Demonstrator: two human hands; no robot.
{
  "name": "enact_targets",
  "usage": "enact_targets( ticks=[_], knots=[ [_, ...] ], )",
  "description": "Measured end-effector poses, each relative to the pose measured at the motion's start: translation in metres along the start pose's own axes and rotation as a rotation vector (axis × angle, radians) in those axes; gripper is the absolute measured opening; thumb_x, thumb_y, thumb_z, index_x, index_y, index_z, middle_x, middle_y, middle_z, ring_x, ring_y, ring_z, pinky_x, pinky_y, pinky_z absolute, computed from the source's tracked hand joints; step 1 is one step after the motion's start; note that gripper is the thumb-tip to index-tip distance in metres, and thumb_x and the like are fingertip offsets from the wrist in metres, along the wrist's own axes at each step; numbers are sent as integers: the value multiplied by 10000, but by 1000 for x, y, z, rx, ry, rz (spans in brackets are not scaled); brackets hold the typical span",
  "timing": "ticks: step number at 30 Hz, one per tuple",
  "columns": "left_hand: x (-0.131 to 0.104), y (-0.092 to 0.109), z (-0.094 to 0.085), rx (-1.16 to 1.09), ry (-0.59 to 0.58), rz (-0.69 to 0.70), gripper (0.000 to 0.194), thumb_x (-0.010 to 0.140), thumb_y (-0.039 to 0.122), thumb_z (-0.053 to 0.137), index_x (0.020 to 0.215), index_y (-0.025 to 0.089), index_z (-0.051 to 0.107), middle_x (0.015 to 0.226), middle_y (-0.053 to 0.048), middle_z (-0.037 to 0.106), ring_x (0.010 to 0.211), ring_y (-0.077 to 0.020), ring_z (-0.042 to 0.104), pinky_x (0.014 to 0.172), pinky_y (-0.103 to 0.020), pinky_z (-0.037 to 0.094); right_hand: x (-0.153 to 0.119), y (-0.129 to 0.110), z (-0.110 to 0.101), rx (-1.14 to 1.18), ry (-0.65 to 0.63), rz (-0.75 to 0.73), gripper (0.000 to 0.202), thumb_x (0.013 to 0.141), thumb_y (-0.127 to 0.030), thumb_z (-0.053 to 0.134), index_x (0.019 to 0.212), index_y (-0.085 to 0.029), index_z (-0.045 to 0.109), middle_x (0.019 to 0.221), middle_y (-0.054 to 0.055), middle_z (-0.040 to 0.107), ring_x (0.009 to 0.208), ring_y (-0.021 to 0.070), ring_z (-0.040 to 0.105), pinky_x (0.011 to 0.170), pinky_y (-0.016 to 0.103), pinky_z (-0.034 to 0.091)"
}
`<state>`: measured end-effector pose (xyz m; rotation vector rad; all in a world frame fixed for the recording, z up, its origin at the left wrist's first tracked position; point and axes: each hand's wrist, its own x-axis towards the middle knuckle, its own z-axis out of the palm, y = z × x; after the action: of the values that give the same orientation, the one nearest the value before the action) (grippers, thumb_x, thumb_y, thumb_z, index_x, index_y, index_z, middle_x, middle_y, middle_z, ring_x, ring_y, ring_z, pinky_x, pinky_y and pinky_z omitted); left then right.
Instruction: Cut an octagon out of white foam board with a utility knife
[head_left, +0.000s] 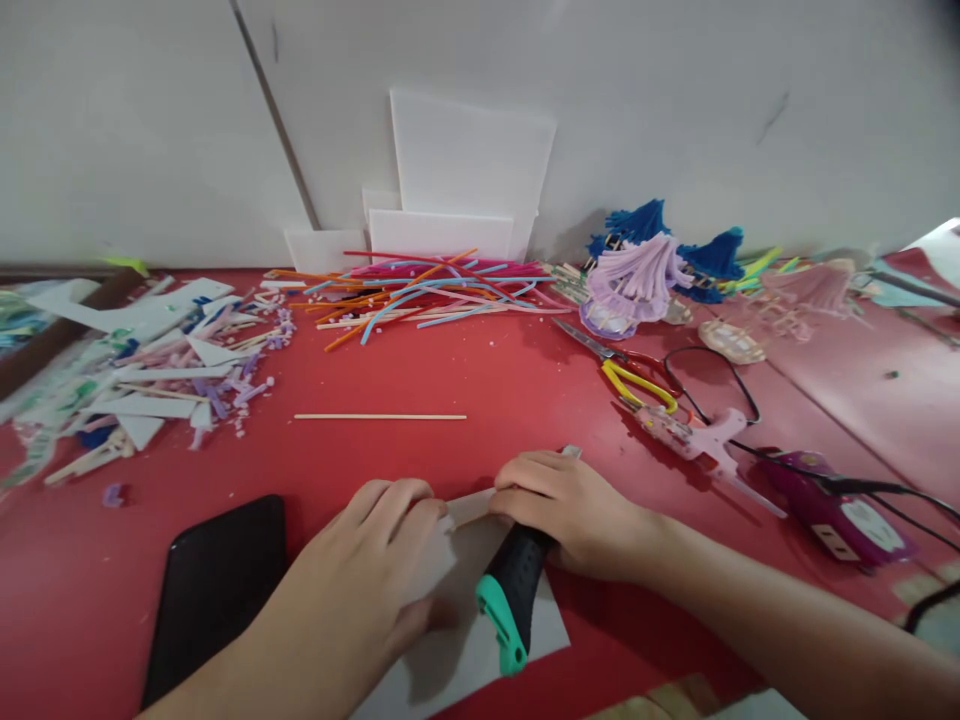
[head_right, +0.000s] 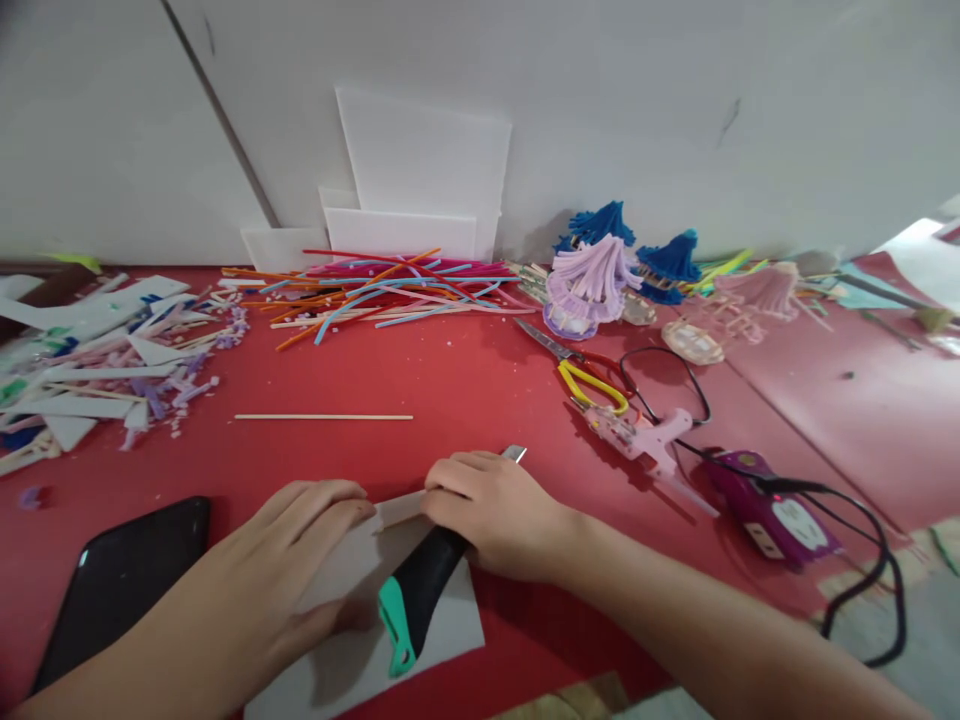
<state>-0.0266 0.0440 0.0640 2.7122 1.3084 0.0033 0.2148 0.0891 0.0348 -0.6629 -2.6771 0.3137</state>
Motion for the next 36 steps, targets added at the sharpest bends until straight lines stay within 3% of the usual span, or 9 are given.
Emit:
enact_targets(
  ticks=[4, 9, 15, 19, 23, 27, 32, 34, 36],
  knots=[
    [-1, 6, 2, -109, -23, -95, 477, 668, 224, 789, 1113, 181, 621, 1101, -95, 633, 975, -302, 591, 831, -465, 513, -3, -2, -2, 3, 1, 4, 154, 874, -83, 492, 905, -149, 628, 900, 86, 649, 769, 193, 568, 690, 307, 457],
    [-6, 13, 3, -119, 23, -108, 444, 671, 146, 753, 1094, 179, 621, 1093, -100, 625, 956, -305, 589, 787, -463, 525, -1, -5, -3, 18, 5, 26, 174, 933, -131, 471, 922, -151, 643, 897, 84, 655, 775, 188, 582, 688, 299, 462],
    [-8, 18, 4, -103, 8, -121, 441, 682, 260, 803, 1076, 156, 636, 1053, -111, 633, 917, -304, 599, 775, -474, 534, 4, -7, -1, 117, 18, 53, 185, 896, -87, 460, 851, -169, 620, 853, 65, 647, 743, 171, 573, 650, 276, 451],
    [-14, 19, 6, -117, 45, -134, 452, 697, 372, 807, 1070, 185, 634, 1038, -96, 641, 896, -309, 608, 739, -478, 539, -1, -5, -10, 294, 225, 82, 96, 885, -117, 519, 892, -181, 591, 842, 63, 617, 760, 167, 579, 665, 275, 477],
    [-15, 15, 1, -155, 165, -187, 301, 816, 417, 679, 1012, 191, 643, 962, -90, 667, 855, -311, 624, 728, -494, 529, -2, -6, -27, 399, 416, 115, 167, 847, -35, 559, 905, -190, 586, 821, 44, 601, 753, 155, 585, 666, 272, 477],
    [-2, 10, -20, -491, 362, -275, 265, 896, 462, 545, 990, 233, 640, 906, -31, 703, 808, -211, 664, 690, -328, 541, 4, -14, -36, 392, 384, 75, 165, 844, -37, 592, 925, -180, 588, 830, 52, 604, 766, 161, 578, 672, 279, 473],
    [14, 14, -38, -895, 400, -302, 118, 829, 370, 634, 842, 284, 714, 787, 37, 739, 705, -129, 688, 621, -186, 527, 9, -23, -34, 439, 298, 48, 188, 825, -32, 582, 930, -187, 578, 857, 51, 601, 785, 160, 577, 669, 267, 471],
    [15, 13, -37, -942, 401, -340, 98, 808, 351, 652, 779, 290, 724, 761, 43, 740, 696, -122, 690, 626, -170, 526, 9, -23, -34, 395, 286, 154, 125, 835, -87, 591, 893, -195, 568, 831, 38, 604, 752, 161, 585, 644, 267, 463],
    [14, 9, -33, -956, 418, -403, 103, 789, 372, 671, 770, 286, 725, 744, 39, 740, 664, -122, 685, 605, -166, 525, 8, -17, -32, 244, 255, 397, 69, 867, -212, 612, 888, -201, 547, 809, 28, 614, 726, 177, 599, 618, 276, 451]
  ],
)
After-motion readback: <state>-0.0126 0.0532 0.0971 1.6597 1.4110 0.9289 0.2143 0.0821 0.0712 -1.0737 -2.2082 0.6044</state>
